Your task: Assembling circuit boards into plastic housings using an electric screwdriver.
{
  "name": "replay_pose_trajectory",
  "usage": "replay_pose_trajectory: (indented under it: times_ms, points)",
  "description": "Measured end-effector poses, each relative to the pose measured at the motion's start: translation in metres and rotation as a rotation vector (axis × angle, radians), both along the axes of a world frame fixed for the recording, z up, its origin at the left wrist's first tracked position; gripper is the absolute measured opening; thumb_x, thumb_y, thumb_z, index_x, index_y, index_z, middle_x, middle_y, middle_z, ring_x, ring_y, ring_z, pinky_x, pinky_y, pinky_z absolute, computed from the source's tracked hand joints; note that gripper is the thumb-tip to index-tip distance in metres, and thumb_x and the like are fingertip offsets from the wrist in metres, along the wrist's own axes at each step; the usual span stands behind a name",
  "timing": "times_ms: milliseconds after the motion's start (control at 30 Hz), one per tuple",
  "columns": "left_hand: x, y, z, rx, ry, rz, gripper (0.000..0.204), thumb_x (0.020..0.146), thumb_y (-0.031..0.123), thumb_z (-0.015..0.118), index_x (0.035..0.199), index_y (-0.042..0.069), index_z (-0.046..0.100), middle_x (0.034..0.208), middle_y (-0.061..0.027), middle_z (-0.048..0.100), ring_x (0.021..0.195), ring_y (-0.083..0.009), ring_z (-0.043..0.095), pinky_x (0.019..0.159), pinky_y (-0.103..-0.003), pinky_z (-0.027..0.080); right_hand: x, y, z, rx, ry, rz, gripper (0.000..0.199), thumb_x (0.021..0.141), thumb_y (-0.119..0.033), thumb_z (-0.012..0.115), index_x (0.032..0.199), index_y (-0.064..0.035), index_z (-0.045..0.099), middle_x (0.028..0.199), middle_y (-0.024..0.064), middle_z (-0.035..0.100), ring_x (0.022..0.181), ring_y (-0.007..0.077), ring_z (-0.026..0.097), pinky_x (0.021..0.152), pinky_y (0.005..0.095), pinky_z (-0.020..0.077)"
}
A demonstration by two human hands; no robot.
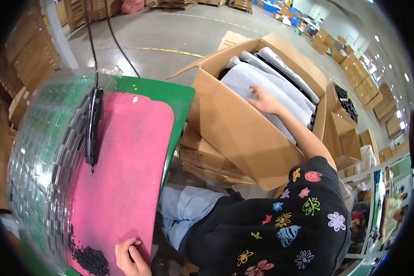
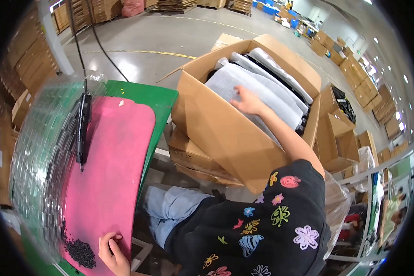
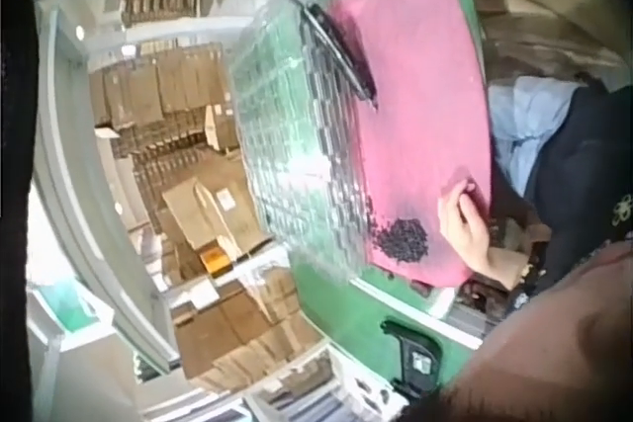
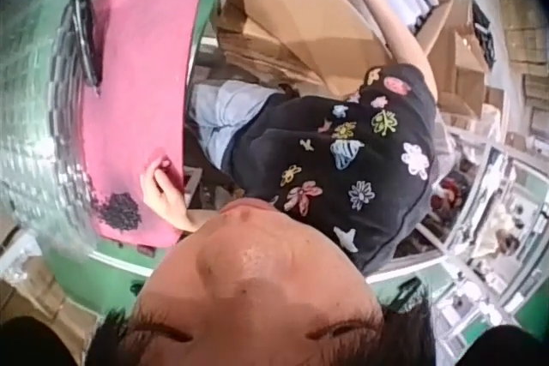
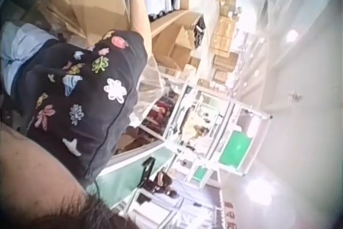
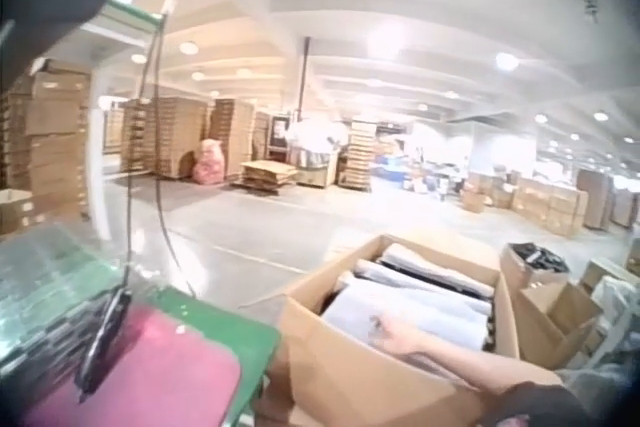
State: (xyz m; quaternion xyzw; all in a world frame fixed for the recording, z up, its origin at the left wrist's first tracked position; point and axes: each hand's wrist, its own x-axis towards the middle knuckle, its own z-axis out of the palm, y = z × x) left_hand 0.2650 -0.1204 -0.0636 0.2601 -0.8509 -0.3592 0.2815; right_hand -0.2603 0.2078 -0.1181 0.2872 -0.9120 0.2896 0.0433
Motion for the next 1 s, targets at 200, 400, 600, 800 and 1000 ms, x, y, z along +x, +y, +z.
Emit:
replay_pose_trajectory:
  times_ms: [200,400,600,800,1000]
  points:
    - [0.008,0.002,-0.001,-0.013,-0.04,0.042,0.018,0.097,0.002,0.051,0.103,-0.002,0.068,0.089,-0.015,0.068,0.081,-0.0258,0.066,0.075,-0.034,0.052,0.002,-0.003,-0.036,0.236,-0.181,-0.072,0.035,0.087,-0.018,0.063,0.118,-0.0033,0.059,0.112,0.0187,0.068,0.102,0.0309,0.066,0.088,0.0423,0.052]
    - [0.002,0.002,0.001,0.006,-0.049,0.074,0.019,0.098,0.002,0.051,0.104,-0.001,0.069,0.091,-0.0136,0.068,0.081,-0.0235,0.064,0.075,-0.033,0.052,0.024,-0.024,-0.021,0.354,-0.366,-0.143,0.032,0.086,-0.02,0.064,0.115,-0.005,0.061,0.115,0.0195,0.067,0.105,0.0326,0.066,0.089,0.0448,0.0513]
    - [0.0,0.003,-0.005,0.006,-0.027,0.07,0.019,0.099,0.004,0.051,0.106,-0.001,0.069,0.096,-0.0124,0.069,0.082,-0.021,0.064,0.076,-0.032,0.052,0.004,-0.029,-0.005,0.059,0.153,-0.336,0.022,0.08,-0.013,0.064,0.101,-0.0073,0.062,0.103,0.0173,0.065,0.102,0.034,0.062,0.087,0.0472,0.0499]
    - [0.002,0.001,-0.006,-0.054,-0.004,0.043,0.018,0.098,0.003,0.053,0.106,0.0,0.069,0.096,-0.0133,0.068,0.083,-0.0219,0.064,0.076,-0.033,0.052,-0.042,0.046,-0.008,0.247,0.379,-0.528,0.026,0.081,-0.015,0.064,0.105,-0.005,0.066,0.105,0.0154,0.065,0.106,0.0339,0.06,0.09,0.046,0.0497]
    - [0.006,0.002,-0.002,-0.093,-0.031,0.045,0.017,0.096,0.002,0.055,0.105,0.0,0.069,0.092,-0.0145,0.067,0.081,-0.0255,0.064,0.076,-0.035,0.052,-0.025,0.025,0.005,0.342,0.064,-0.379,0.041,0.081,-0.029,0.062,0.114,-0.005,0.067,0.12,0.0194,0.062,0.113,0.0382,0.058,0.098,0.0455,0.0484]
